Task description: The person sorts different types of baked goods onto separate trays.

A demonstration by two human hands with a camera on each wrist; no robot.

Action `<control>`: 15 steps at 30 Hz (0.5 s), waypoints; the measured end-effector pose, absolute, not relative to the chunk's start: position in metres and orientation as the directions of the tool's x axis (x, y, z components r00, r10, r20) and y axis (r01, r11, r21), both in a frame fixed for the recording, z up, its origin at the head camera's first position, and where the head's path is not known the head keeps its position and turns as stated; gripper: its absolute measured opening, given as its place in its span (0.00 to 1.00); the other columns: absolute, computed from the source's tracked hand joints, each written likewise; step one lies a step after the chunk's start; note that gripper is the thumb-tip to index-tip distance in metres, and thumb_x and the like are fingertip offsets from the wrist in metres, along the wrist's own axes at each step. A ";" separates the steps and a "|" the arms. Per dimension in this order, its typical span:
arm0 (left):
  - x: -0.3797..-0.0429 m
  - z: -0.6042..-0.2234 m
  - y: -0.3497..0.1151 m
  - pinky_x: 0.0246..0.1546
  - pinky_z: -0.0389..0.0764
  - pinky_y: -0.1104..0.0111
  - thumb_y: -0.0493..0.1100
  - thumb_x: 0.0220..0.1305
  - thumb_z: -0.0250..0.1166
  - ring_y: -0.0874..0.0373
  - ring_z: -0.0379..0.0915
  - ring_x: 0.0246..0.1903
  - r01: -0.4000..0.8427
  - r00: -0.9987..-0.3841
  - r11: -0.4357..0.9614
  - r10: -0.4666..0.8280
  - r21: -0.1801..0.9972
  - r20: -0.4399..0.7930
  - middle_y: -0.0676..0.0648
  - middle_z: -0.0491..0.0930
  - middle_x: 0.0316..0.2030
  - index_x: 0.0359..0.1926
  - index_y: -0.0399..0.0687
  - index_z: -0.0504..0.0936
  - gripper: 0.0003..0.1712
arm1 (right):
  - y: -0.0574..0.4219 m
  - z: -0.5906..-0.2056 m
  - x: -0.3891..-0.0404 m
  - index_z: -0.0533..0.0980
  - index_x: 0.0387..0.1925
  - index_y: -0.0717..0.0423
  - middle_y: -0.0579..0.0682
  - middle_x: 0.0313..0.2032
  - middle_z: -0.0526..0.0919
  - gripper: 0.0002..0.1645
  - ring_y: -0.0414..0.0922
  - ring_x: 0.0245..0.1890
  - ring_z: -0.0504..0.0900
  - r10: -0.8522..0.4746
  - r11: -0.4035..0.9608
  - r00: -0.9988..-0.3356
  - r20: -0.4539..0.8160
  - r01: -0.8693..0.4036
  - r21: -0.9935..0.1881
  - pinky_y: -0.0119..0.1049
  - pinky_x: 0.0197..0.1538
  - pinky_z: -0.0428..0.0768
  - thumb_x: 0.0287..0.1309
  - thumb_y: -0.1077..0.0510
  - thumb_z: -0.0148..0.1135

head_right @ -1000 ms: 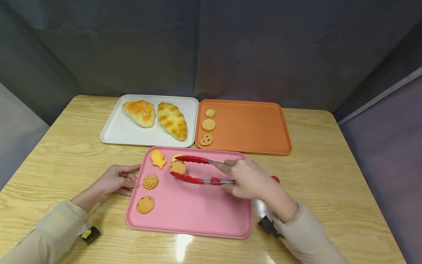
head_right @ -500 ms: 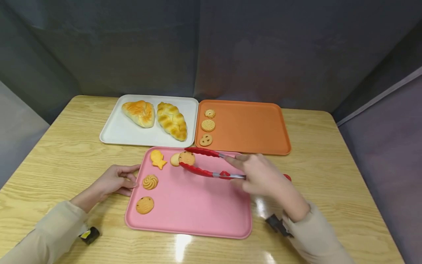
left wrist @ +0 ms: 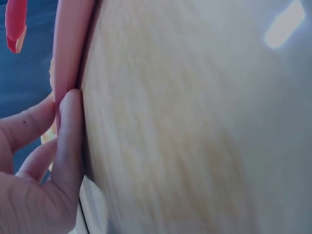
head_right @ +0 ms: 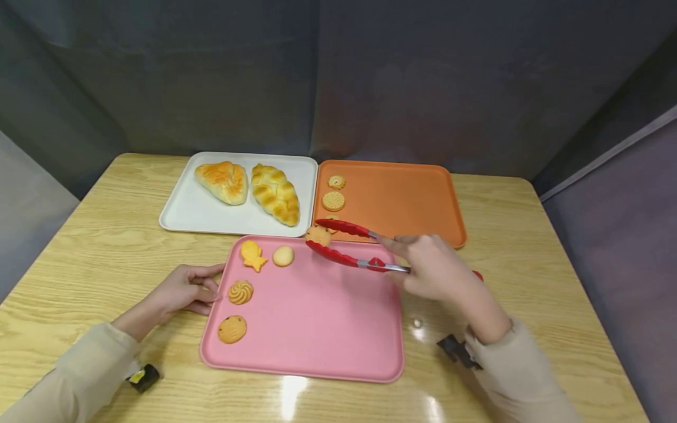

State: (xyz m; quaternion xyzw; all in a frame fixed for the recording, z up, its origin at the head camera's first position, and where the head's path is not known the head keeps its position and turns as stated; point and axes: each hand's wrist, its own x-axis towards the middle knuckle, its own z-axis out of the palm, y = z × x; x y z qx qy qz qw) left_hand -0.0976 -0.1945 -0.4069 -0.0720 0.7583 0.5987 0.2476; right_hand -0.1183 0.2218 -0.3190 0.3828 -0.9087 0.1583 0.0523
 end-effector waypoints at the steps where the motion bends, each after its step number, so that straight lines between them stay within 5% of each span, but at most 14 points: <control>1: -0.098 -0.407 -0.194 0.25 0.84 0.61 0.24 0.53 0.59 0.57 0.76 0.20 -0.406 -0.867 0.273 0.187 0.872 -0.462 0.42 0.75 0.26 0.64 0.34 0.59 0.36 | 0.223 -0.318 -0.119 0.77 0.50 0.59 0.61 0.37 0.82 0.30 0.39 0.14 0.74 -0.676 0.660 -0.705 0.213 -0.709 -0.249 0.24 0.10 0.54 0.38 0.62 0.71; 4: -0.097 -0.407 -0.195 0.25 0.84 0.61 0.25 0.53 0.59 0.57 0.76 0.19 -0.407 -0.867 0.271 0.187 0.872 -0.462 0.41 0.76 0.26 0.64 0.34 0.59 0.36 | 0.225 -0.317 -0.121 0.77 0.50 0.60 0.61 0.39 0.82 0.30 0.31 0.08 0.56 -0.668 0.666 -0.714 0.209 -0.699 -0.259 0.24 0.10 0.56 0.38 0.62 0.71; 6: -0.097 -0.407 -0.195 0.25 0.84 0.61 0.25 0.53 0.59 0.57 0.76 0.19 -0.406 -0.867 0.271 0.188 0.873 -0.462 0.41 0.76 0.27 0.64 0.34 0.59 0.36 | 0.227 -0.316 -0.123 0.77 0.50 0.61 0.61 0.40 0.82 0.30 0.30 0.09 0.52 -0.665 0.667 -0.715 0.216 -0.698 -0.260 0.24 0.10 0.57 0.38 0.62 0.71; 15: -0.097 -0.408 -0.195 0.25 0.84 0.61 0.25 0.53 0.59 0.57 0.76 0.19 -0.404 -0.868 0.266 0.190 0.875 -0.459 0.41 0.76 0.26 0.64 0.33 0.59 0.36 | 0.236 -0.318 -0.136 0.76 0.50 0.65 0.60 0.35 0.83 0.31 0.33 0.11 0.54 -0.644 0.692 -0.735 0.214 -0.678 -0.248 0.25 0.12 0.58 0.38 0.63 0.71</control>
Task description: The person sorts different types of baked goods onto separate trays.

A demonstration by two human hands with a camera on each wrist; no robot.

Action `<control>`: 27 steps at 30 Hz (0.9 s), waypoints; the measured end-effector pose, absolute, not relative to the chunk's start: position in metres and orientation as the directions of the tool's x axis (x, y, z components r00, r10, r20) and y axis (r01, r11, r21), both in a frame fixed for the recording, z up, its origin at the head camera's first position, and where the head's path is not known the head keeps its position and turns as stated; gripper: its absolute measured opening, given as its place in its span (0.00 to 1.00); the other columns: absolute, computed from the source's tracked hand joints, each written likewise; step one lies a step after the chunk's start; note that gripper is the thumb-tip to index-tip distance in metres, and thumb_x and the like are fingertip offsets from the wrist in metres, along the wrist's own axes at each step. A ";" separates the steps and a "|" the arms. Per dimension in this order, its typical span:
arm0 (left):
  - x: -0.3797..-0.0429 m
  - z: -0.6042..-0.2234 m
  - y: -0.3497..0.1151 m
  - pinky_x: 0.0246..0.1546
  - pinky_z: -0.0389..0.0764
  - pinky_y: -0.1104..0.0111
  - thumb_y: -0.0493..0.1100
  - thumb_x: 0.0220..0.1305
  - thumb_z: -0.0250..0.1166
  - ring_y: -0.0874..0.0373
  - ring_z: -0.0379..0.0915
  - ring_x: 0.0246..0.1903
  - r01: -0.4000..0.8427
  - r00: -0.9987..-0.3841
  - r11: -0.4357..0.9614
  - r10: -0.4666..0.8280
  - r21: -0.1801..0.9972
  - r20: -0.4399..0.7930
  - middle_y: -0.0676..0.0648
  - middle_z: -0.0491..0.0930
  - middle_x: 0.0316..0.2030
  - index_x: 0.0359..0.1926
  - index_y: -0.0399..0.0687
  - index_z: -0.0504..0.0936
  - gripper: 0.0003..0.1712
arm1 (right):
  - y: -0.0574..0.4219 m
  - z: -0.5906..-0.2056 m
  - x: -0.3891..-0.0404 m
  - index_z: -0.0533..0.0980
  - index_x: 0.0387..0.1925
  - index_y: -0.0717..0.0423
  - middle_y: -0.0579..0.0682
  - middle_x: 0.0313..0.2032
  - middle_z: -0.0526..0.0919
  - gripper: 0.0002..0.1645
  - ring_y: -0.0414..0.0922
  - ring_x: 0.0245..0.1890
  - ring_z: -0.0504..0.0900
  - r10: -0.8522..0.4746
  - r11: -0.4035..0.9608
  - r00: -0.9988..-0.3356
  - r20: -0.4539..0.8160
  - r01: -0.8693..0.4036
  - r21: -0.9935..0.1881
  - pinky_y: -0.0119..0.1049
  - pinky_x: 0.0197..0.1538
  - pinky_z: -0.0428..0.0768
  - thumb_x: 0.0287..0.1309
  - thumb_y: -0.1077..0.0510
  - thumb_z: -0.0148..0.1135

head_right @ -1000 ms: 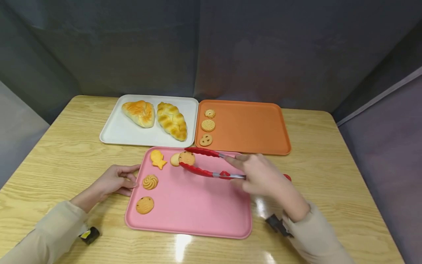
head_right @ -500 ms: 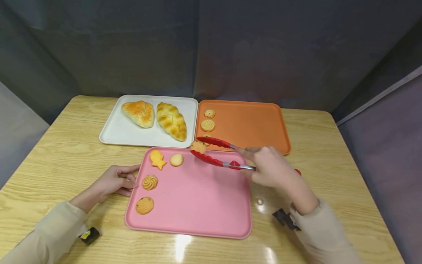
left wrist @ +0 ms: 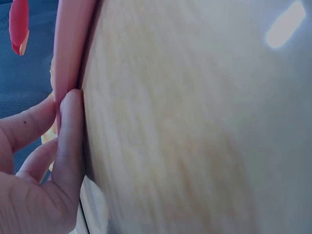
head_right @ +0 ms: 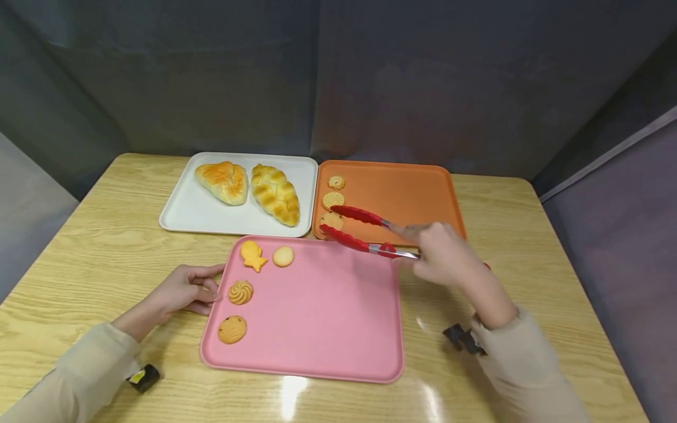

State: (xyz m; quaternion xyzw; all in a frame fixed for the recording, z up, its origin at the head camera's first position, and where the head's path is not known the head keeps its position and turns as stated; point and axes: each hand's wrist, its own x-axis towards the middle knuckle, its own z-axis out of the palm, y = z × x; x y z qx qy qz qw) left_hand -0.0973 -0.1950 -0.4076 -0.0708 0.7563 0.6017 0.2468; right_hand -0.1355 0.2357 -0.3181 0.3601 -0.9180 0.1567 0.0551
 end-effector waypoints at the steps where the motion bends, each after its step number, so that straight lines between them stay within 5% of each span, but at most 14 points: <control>1: -0.097 -0.408 -0.195 0.25 0.84 0.61 0.25 0.53 0.59 0.57 0.76 0.19 -0.404 -0.868 0.266 0.190 0.875 -0.459 0.42 0.76 0.26 0.64 0.34 0.59 0.36 | 0.237 -0.319 -0.137 0.76 0.50 0.65 0.57 0.30 0.83 0.31 0.33 0.11 0.53 -0.642 0.693 -0.736 0.216 -0.677 -0.246 0.26 0.12 0.58 0.37 0.64 0.71; 4: -0.097 -0.408 -0.196 0.25 0.84 0.61 0.25 0.53 0.59 0.57 0.76 0.19 -0.403 -0.869 0.269 0.189 0.875 -0.458 0.42 0.76 0.26 0.64 0.34 0.59 0.36 | 0.240 -0.320 -0.140 0.76 0.50 0.64 0.46 0.16 0.73 0.31 0.33 0.12 0.52 -0.629 0.708 -0.746 0.219 -0.666 -0.234 0.26 0.13 0.56 0.38 0.65 0.71; 6: -0.097 -0.407 -0.196 0.25 0.84 0.61 0.25 0.53 0.59 0.57 0.76 0.19 -0.403 -0.869 0.271 0.187 0.874 -0.458 0.42 0.76 0.26 0.64 0.34 0.59 0.36 | 0.242 -0.320 -0.143 0.76 0.50 0.64 0.46 0.15 0.72 0.31 0.33 0.11 0.51 -0.616 0.722 -0.759 0.213 -0.651 -0.234 0.26 0.12 0.56 0.38 0.63 0.72; 11: -0.096 -0.407 -0.195 0.26 0.84 0.61 0.25 0.53 0.59 0.56 0.76 0.20 -0.405 -0.869 0.262 0.189 0.876 -0.458 0.39 0.76 0.27 0.64 0.34 0.59 0.36 | 0.245 -0.318 -0.148 0.75 0.51 0.64 0.58 0.30 0.83 0.34 0.36 0.11 0.54 -0.583 0.757 -0.795 0.169 -0.607 -0.243 0.29 0.14 0.60 0.39 0.57 0.73; 18: -0.097 -0.408 -0.195 0.26 0.84 0.60 0.25 0.52 0.60 0.56 0.77 0.20 -0.401 -0.870 0.260 0.193 0.879 -0.454 0.38 0.76 0.28 0.64 0.35 0.59 0.37 | 0.250 -0.318 -0.159 0.75 0.51 0.65 0.64 0.37 0.81 0.33 0.38 0.11 0.55 -0.562 0.778 -0.811 0.163 -0.585 -0.228 0.30 0.14 0.59 0.41 0.57 0.72; 23: -0.098 -0.409 -0.195 0.26 0.84 0.60 0.25 0.52 0.59 0.55 0.77 0.20 -0.402 -0.868 0.256 0.198 0.879 -0.455 0.41 0.77 0.26 0.64 0.35 0.59 0.37 | 0.254 -0.317 -0.168 0.74 0.53 0.64 0.50 0.14 0.75 0.34 0.39 0.11 0.53 -0.534 0.807 -0.833 0.145 -0.553 -0.206 0.31 0.13 0.57 0.42 0.54 0.71; 27: -0.098 -0.410 -0.196 0.26 0.84 0.60 0.24 0.51 0.59 0.56 0.77 0.20 -0.403 -0.868 0.256 0.198 0.879 -0.456 0.43 0.77 0.25 0.64 0.34 0.59 0.38 | 0.256 -0.315 -0.177 0.73 0.54 0.64 0.41 0.07 0.62 0.35 0.40 0.11 0.52 -0.520 0.818 -0.843 0.141 -0.538 -0.203 0.31 0.13 0.57 0.43 0.53 0.70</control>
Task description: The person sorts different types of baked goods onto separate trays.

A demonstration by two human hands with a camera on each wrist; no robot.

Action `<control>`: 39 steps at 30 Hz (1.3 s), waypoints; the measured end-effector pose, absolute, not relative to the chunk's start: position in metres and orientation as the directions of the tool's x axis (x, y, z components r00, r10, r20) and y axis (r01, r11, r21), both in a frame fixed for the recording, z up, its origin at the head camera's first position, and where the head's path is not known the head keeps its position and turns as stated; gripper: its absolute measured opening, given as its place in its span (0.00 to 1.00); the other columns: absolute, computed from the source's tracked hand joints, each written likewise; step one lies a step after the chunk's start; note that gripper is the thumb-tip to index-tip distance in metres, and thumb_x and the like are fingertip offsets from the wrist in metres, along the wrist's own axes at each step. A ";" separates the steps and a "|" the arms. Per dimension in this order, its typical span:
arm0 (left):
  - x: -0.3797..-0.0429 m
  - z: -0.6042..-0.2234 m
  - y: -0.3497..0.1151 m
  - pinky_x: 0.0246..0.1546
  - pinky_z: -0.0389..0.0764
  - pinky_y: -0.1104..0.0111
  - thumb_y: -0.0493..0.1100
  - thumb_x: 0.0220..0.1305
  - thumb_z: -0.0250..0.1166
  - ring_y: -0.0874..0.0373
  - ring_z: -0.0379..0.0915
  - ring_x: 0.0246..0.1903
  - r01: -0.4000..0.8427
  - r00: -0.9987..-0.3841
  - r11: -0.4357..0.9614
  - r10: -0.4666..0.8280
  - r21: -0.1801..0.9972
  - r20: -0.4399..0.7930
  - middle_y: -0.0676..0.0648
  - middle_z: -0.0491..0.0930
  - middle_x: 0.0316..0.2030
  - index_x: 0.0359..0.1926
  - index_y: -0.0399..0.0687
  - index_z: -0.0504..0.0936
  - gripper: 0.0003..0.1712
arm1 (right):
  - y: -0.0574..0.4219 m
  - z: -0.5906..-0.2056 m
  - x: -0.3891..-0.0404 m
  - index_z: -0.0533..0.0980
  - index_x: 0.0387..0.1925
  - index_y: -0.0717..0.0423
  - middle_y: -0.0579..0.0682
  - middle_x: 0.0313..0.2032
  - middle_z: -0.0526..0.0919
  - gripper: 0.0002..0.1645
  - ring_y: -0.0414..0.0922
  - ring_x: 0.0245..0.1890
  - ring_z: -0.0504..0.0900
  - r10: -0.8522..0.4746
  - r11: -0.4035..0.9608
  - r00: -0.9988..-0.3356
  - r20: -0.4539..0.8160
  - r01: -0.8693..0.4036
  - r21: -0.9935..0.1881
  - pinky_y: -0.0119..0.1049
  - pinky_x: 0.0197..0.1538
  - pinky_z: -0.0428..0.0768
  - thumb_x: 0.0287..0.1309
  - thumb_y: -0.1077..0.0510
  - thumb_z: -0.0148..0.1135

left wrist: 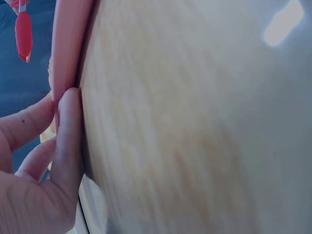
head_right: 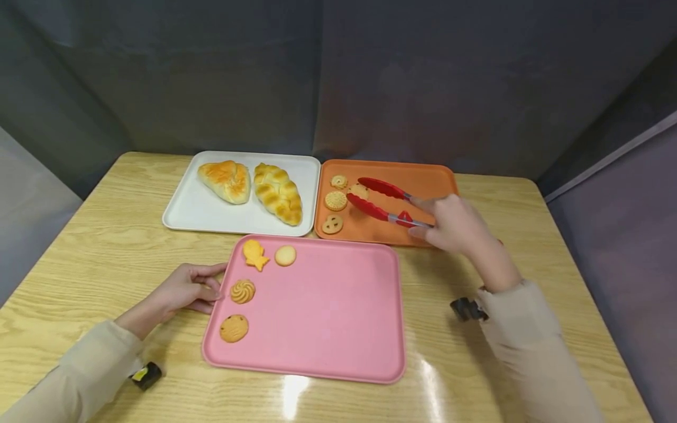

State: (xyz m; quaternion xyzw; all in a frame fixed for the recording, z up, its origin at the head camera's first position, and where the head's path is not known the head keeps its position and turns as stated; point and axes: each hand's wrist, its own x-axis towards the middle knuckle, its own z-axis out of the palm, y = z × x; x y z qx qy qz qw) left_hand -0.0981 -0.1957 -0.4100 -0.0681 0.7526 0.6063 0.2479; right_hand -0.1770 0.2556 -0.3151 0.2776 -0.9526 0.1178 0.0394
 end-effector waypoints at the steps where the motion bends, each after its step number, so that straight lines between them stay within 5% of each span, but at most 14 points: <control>1: -0.098 -0.410 -0.196 0.26 0.84 0.60 0.24 0.51 0.59 0.56 0.77 0.20 -0.403 -0.867 0.257 0.199 0.878 -0.456 0.44 0.77 0.25 0.64 0.35 0.59 0.38 | 0.256 -0.315 -0.179 0.73 0.54 0.63 0.41 0.07 0.61 0.35 0.40 0.11 0.52 -0.512 0.823 -0.848 0.139 -0.530 -0.204 0.32 0.13 0.57 0.44 0.53 0.70; 26: -0.097 -0.409 -0.196 0.27 0.84 0.60 0.24 0.51 0.59 0.56 0.77 0.21 -0.416 -0.863 0.257 0.192 0.872 -0.468 0.44 0.77 0.25 0.65 0.34 0.58 0.38 | 0.246 -0.310 -0.228 0.71 0.56 0.64 0.48 0.05 0.63 0.33 0.41 0.08 0.48 -0.416 0.894 -0.908 0.048 -0.418 -0.164 0.33 0.11 0.54 0.49 0.52 0.64; 39: -0.098 -0.406 -0.195 0.27 0.84 0.60 0.24 0.52 0.59 0.55 0.77 0.21 -0.408 -0.865 0.256 0.200 0.876 -0.461 0.42 0.76 0.26 0.64 0.33 0.58 0.37 | 0.248 -0.325 -0.244 0.67 0.59 0.64 0.49 0.10 0.70 0.37 0.46 0.16 0.61 -0.350 0.924 -0.935 -0.061 -0.334 -0.187 0.38 0.20 0.62 0.51 0.49 0.63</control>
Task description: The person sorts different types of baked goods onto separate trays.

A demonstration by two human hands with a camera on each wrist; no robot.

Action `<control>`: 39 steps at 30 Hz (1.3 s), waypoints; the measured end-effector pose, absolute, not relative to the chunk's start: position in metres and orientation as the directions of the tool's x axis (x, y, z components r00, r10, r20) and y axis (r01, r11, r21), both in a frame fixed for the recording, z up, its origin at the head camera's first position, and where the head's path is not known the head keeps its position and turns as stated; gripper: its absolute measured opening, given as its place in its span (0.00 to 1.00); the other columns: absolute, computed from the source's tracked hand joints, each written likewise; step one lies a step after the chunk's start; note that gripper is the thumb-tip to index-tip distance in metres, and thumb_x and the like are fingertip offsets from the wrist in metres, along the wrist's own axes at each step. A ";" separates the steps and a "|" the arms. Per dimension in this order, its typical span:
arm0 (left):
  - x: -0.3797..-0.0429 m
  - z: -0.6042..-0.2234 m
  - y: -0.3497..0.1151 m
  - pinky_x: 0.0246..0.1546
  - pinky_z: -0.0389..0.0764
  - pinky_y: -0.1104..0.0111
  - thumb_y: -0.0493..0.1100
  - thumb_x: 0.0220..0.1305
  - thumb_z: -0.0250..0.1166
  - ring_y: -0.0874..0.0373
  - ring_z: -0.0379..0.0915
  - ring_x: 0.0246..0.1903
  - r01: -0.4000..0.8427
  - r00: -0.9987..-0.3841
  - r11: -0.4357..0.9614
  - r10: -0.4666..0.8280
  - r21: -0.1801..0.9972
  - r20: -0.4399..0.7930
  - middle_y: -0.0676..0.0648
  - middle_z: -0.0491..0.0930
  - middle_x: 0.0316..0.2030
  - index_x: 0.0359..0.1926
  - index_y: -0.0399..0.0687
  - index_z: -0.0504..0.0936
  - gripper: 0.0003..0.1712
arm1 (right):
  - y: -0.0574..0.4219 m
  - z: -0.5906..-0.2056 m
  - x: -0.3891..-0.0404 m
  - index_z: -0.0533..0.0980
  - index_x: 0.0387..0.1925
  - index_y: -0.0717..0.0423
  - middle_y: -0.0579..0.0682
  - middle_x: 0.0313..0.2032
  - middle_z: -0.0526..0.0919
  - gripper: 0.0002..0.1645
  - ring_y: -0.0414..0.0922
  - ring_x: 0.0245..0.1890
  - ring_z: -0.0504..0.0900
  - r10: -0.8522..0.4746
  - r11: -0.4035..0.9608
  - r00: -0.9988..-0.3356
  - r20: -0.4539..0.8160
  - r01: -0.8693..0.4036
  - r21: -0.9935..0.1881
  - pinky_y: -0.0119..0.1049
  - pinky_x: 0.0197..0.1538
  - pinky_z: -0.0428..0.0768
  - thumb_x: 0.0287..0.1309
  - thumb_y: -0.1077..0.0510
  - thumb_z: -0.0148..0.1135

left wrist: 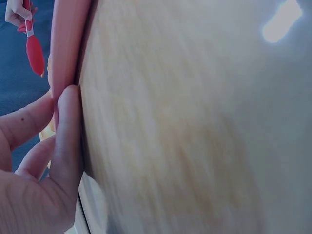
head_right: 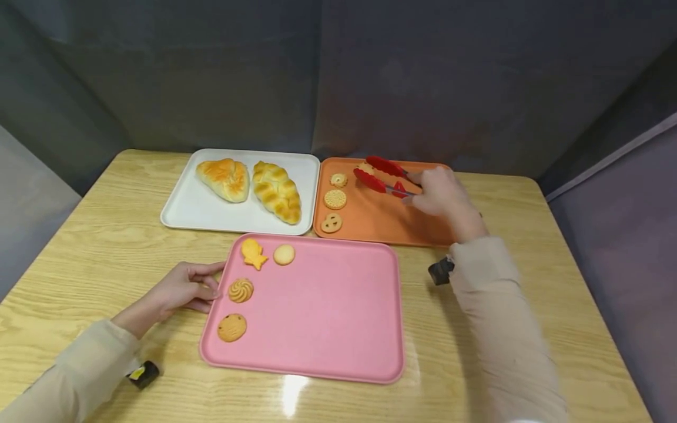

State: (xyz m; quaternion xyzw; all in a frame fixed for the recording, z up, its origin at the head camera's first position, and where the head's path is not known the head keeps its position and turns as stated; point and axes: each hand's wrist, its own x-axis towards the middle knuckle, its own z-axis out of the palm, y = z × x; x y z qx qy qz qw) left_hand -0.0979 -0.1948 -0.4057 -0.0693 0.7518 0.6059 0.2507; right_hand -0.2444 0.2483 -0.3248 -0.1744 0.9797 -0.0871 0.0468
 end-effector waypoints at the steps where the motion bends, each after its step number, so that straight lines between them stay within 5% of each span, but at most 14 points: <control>1: -0.098 -0.405 -0.195 0.28 0.84 0.59 0.24 0.52 0.59 0.55 0.77 0.21 -0.406 -0.865 0.257 0.201 0.877 -0.460 0.42 0.77 0.25 0.64 0.33 0.58 0.37 | 0.248 -0.327 -0.246 0.67 0.59 0.64 0.49 0.10 0.70 0.37 0.46 0.15 0.60 -0.347 0.925 -0.936 -0.064 -0.330 -0.189 0.38 0.19 0.61 0.51 0.49 0.63; 10: -0.098 -0.408 -0.196 0.27 0.84 0.60 0.23 0.50 0.58 0.56 0.77 0.20 -0.403 -0.864 0.246 0.213 0.881 -0.455 0.44 0.77 0.24 0.64 0.31 0.57 0.38 | 0.248 -0.342 -0.258 0.69 0.58 0.65 0.50 0.10 0.71 0.36 0.45 0.15 0.57 -0.339 0.921 -0.939 -0.056 -0.319 -0.222 0.35 0.17 0.56 0.49 0.51 0.64; 17: -0.098 -0.408 -0.196 0.27 0.84 0.59 0.23 0.50 0.58 0.55 0.78 0.20 -0.401 -0.865 0.244 0.216 0.883 -0.453 0.44 0.77 0.24 0.64 0.31 0.57 0.38 | 0.245 -0.351 -0.263 0.71 0.56 0.64 0.63 0.34 0.82 0.34 0.51 0.26 0.70 -0.339 0.920 -0.940 -0.044 -0.321 -0.226 0.39 0.26 0.65 0.49 0.51 0.64; 20: -0.098 -0.409 -0.196 0.28 0.84 0.59 0.24 0.50 0.58 0.55 0.78 0.21 -0.401 -0.864 0.242 0.222 0.883 -0.453 0.44 0.78 0.24 0.64 0.32 0.57 0.38 | 0.245 -0.355 -0.264 0.71 0.55 0.65 0.64 0.35 0.81 0.34 0.51 0.25 0.69 -0.331 0.923 -0.943 -0.037 -0.315 -0.220 0.38 0.26 0.64 0.48 0.51 0.65; 31: -0.098 -0.409 -0.196 0.27 0.84 0.59 0.24 0.51 0.59 0.55 0.77 0.20 -0.402 -0.865 0.245 0.216 0.882 -0.454 0.43 0.77 0.25 0.64 0.32 0.58 0.38 | 0.247 -0.360 -0.261 0.71 0.55 0.64 0.57 0.22 0.80 0.35 0.52 0.25 0.69 -0.289 0.933 -0.956 -0.056 -0.268 -0.240 0.41 0.26 0.67 0.47 0.51 0.65; 39: -0.098 -0.408 -0.196 0.27 0.84 0.60 0.24 0.51 0.58 0.56 0.77 0.20 -0.401 -0.866 0.244 0.211 0.883 -0.452 0.43 0.77 0.24 0.64 0.33 0.58 0.37 | 0.254 -0.355 -0.249 0.69 0.58 0.63 0.49 0.11 0.67 0.35 0.48 0.17 0.62 -0.293 0.907 -0.956 -0.021 -0.271 -0.322 0.35 0.18 0.60 0.48 0.52 0.65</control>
